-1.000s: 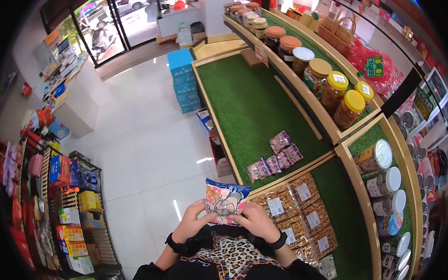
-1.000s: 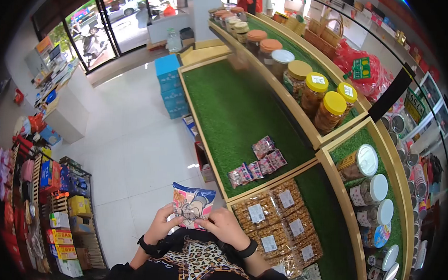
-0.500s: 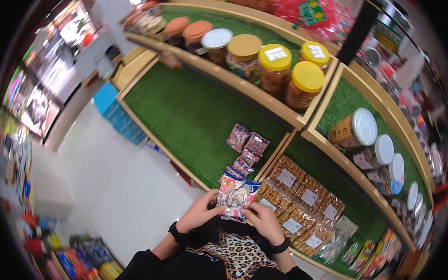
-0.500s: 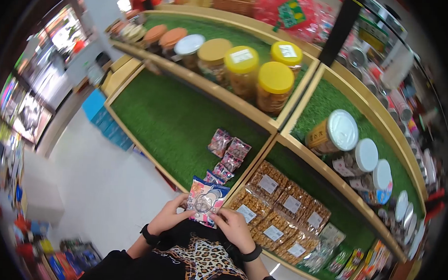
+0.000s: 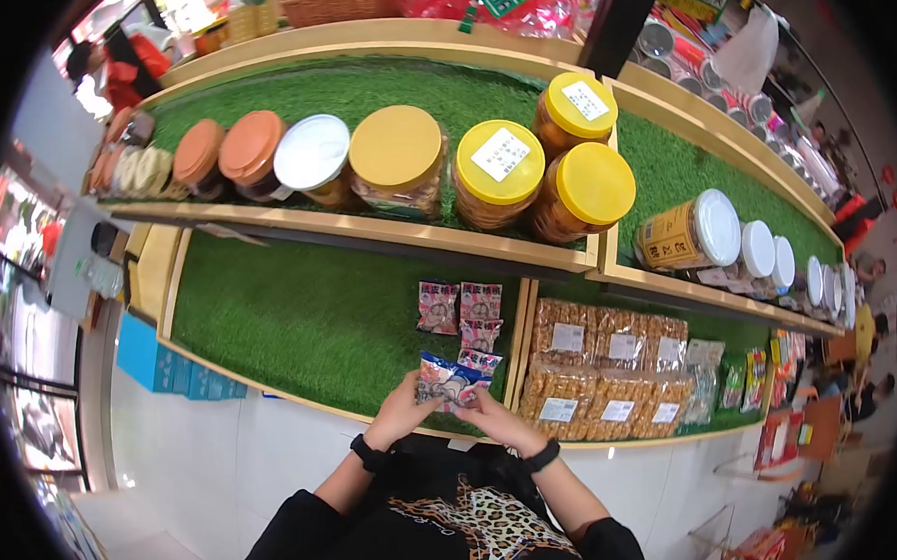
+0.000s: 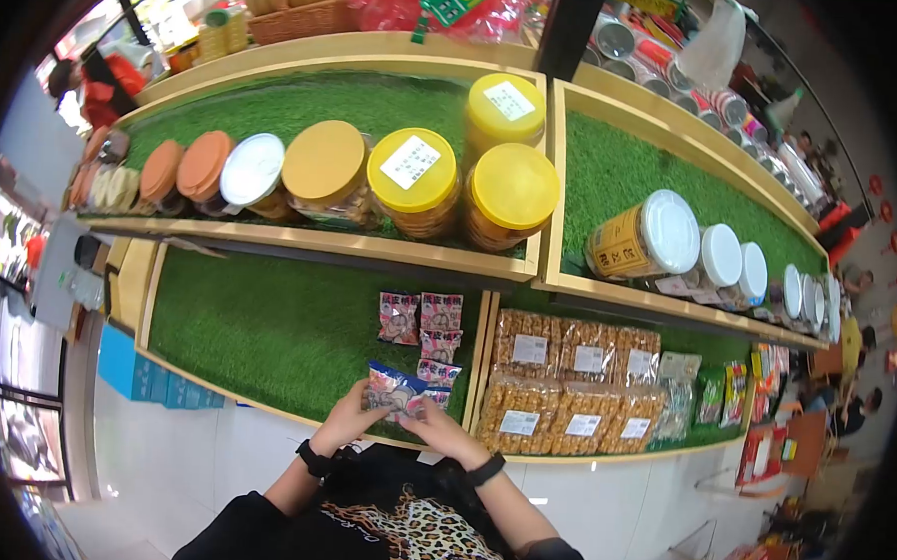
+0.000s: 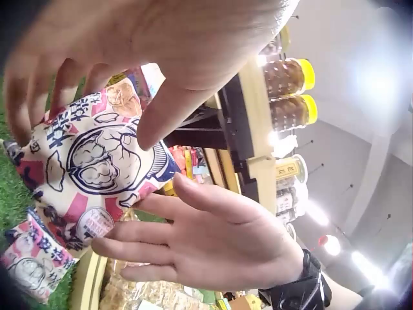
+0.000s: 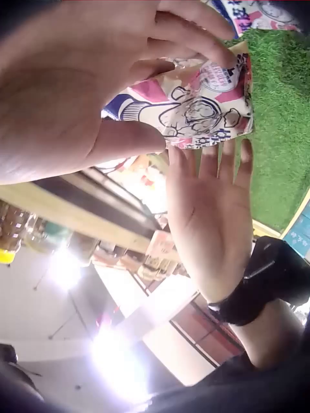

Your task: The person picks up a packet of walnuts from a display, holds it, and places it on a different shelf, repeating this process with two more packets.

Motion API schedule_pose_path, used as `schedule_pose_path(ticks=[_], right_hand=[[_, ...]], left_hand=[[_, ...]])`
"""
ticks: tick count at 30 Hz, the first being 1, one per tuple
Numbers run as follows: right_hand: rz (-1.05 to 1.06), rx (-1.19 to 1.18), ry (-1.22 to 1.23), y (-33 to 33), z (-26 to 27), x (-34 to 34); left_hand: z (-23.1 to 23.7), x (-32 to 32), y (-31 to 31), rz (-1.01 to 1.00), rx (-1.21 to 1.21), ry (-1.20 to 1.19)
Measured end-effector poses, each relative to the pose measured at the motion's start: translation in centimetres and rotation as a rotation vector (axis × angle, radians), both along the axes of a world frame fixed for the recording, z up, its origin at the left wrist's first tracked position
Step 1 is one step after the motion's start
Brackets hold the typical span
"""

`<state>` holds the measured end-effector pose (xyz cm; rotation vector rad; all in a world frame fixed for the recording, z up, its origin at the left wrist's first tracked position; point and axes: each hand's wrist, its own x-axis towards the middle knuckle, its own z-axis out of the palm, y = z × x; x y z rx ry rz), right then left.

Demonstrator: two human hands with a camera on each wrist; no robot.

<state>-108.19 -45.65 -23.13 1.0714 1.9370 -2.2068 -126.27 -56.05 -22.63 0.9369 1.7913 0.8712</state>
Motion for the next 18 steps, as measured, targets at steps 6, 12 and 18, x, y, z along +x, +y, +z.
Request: schedule_pose_path(ticks=[6, 12, 18], right_hand=[[-0.213, -0.118, -0.033, 0.7, -7.0, -6.3], [-0.409, -0.041, 0.026, 2.7, -12.5, -10.9], [-0.559, -0.11, -0.067, 3.8, -19.4, -13.2]], left_hand=[[-10.3, -4.0, 1.6, 0.121, 0.053, -0.285], [-18.2, -6.2, 6.1, 0.234, 0.099, -0.264], [-23.9, -4.8, 9.0, 0.368, 0.119, -0.177]])
